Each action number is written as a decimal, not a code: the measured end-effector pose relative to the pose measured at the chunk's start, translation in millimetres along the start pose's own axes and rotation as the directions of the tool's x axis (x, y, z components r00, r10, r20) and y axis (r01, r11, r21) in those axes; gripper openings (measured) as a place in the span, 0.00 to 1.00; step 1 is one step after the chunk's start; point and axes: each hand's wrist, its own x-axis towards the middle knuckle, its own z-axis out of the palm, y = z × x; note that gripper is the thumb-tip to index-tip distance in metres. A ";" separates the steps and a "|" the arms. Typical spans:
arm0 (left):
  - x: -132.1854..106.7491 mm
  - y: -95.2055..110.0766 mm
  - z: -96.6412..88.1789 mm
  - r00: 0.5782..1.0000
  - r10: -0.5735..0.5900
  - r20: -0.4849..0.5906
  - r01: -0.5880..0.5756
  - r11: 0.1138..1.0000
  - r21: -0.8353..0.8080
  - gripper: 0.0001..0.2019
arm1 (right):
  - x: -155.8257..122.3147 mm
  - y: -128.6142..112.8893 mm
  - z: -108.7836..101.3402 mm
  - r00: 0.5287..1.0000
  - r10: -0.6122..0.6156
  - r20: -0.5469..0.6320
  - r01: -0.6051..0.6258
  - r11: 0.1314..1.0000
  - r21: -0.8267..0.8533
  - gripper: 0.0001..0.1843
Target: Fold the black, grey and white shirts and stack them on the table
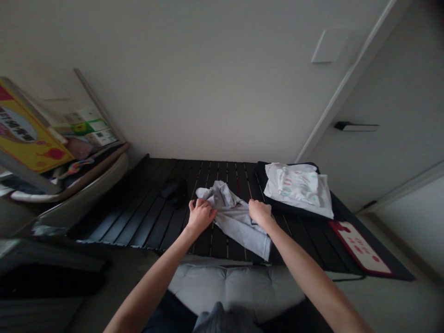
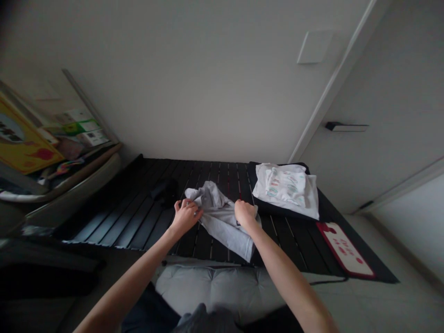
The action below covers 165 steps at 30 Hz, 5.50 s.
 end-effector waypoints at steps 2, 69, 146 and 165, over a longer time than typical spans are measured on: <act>4.2 -10.9 0.6 0.995 -0.098 -0.022 0.099 0.994 0.047 0.17 | -10.4 0.0 -3.8 0.989 -0.040 0.139 0.042 0.999 -0.016 0.19; -89.0 -40.0 -16.7 0.834 -0.515 -0.198 0.410 0.818 -0.403 0.05 | -67.1 -1.0 58.9 0.834 -0.466 -0.294 0.488 0.873 0.000 0.26; 54.2 -12.2 46.6 0.985 0.068 0.160 -0.063 0.997 -0.037 0.30 | 51.2 16.7 47.5 0.908 0.225 -0.352 -0.033 0.879 0.476 0.33; -26.8 58.4 40.1 0.949 0.285 0.135 -0.266 0.953 -0.143 0.31 | 94.7 -63.1 16.9 0.833 -0.098 -0.545 0.401 0.785 0.471 0.34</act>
